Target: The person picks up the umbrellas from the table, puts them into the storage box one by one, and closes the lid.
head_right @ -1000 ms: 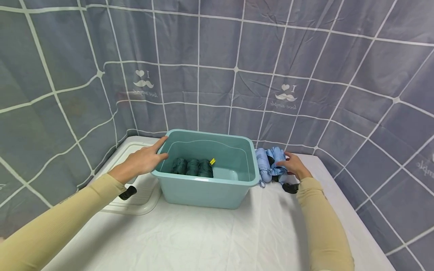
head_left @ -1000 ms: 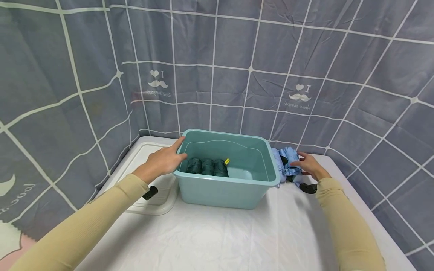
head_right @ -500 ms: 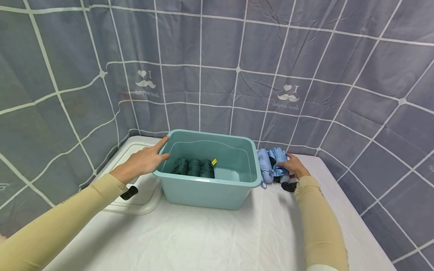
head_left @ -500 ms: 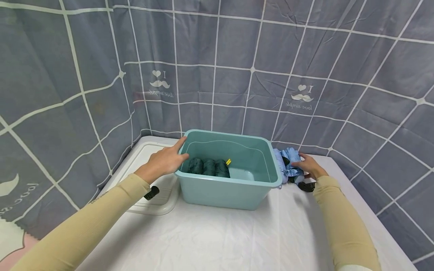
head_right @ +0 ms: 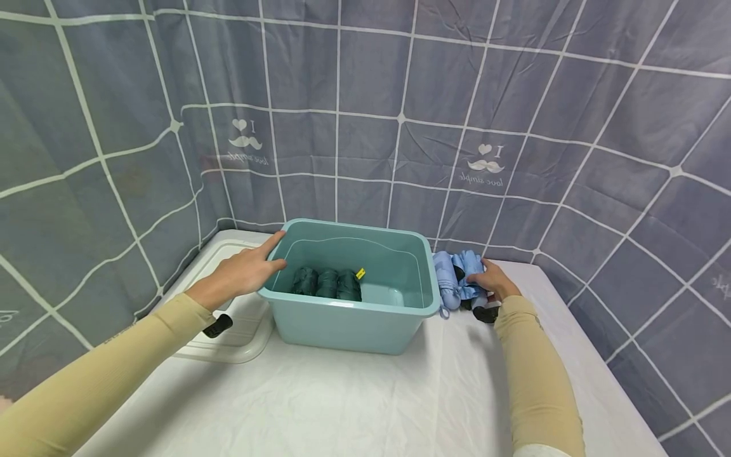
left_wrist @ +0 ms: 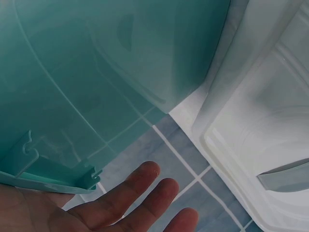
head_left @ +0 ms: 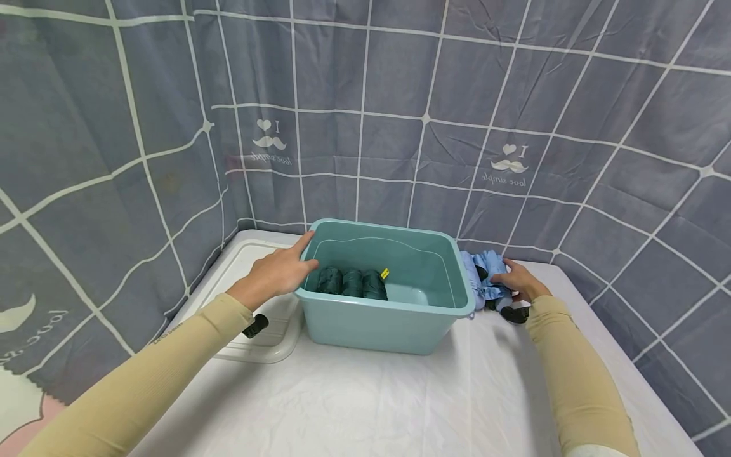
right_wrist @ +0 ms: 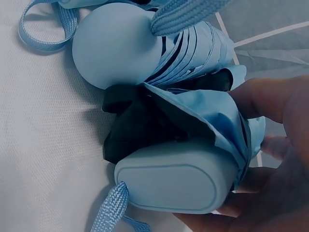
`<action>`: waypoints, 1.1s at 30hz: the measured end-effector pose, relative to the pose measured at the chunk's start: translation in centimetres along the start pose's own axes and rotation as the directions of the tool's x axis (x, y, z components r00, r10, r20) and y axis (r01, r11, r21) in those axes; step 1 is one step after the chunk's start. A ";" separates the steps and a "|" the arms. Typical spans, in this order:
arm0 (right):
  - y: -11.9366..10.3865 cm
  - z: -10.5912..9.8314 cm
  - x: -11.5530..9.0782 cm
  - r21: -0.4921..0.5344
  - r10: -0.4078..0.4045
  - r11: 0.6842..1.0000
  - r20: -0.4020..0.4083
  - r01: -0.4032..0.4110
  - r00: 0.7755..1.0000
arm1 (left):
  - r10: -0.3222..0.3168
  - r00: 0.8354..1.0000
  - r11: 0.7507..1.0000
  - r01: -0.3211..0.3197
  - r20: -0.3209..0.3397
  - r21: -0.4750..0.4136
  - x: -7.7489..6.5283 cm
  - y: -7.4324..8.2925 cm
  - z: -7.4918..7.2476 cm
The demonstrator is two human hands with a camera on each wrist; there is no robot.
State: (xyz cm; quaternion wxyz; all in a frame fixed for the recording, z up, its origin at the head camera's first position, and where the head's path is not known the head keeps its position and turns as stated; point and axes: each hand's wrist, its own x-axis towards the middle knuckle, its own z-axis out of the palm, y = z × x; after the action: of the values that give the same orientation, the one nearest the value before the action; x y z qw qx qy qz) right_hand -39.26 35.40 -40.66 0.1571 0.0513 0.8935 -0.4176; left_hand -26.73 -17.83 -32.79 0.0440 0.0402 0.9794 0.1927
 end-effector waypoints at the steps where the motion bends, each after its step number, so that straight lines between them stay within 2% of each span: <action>1: 0.1 0.0 0.0 0.001 -0.002 1.000 -0.005 0.002 1.000 | 0.000 1.000 1.000 0.000 -0.001 0.001 0.0 0.0 0.0; 13: 0.7 -0.6 0.4 0.074 0.007 0.997 -0.042 -0.004 0.999 | -0.005 1.000 1.000 0.005 -0.009 0.000 0.3 0.3 0.2; 22: 0.2 -1.5 -0.1 0.140 -0.048 0.989 -0.047 0.054 0.998 | 0.000 1.000 1.000 0.000 -0.011 0.000 0.4 0.5 0.3; 33: -0.9 -2.7 -1.4 0.130 -0.079 0.987 -0.091 0.090 0.993 | 0.007 1.000 1.000 -0.007 -0.018 -0.004 0.3 0.3 0.4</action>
State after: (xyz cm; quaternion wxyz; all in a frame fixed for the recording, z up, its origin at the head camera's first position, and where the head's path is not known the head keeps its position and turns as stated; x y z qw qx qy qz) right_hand -38.82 36.95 -37.92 0.0971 0.0414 0.8708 -0.4803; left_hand -26.94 -17.34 -33.07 0.0346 0.0418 0.9793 0.1952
